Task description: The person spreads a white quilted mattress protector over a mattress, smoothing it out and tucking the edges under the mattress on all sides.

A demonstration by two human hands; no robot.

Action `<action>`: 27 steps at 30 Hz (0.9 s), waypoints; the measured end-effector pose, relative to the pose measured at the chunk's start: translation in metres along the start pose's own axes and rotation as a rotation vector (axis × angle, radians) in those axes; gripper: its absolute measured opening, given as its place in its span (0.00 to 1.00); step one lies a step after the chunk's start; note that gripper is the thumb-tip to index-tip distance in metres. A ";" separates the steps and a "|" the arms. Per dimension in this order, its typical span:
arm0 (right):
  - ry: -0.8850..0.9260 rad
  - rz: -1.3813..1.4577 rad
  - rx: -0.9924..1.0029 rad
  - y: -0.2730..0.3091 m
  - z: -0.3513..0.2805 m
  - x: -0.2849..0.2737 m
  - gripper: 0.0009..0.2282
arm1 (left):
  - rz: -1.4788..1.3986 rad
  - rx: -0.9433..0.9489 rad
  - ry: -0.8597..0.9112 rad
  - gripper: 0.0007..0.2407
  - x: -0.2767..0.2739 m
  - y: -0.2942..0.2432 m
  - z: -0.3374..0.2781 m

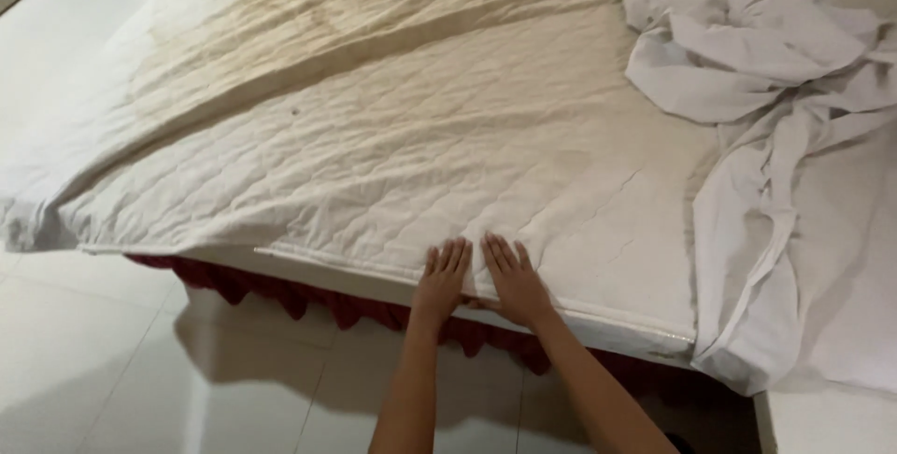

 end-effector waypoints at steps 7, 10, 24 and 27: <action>-0.008 0.050 -0.064 -0.003 -0.011 -0.006 0.48 | 0.173 0.078 -0.013 0.33 0.009 -0.002 -0.020; -0.019 0.135 -0.072 -0.005 -0.034 -0.010 0.48 | 0.238 0.067 0.010 0.32 0.009 -0.016 -0.033; -0.129 0.231 0.075 -0.036 -0.055 -0.023 0.39 | -0.133 0.087 -0.015 0.29 -0.003 -0.053 0.008; -0.147 0.248 0.070 -0.042 -0.056 -0.001 0.34 | -0.184 0.018 0.061 0.32 -0.050 -0.084 0.003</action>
Point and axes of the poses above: each hand's wrist, its own z-axis towards the middle knuckle, its own x-axis out of the palm, y = z × x, the point moved 2 cm from there along z, towards the middle knuckle, and after that the axes turned 11 degrees about -z, right-handed, at the moved point
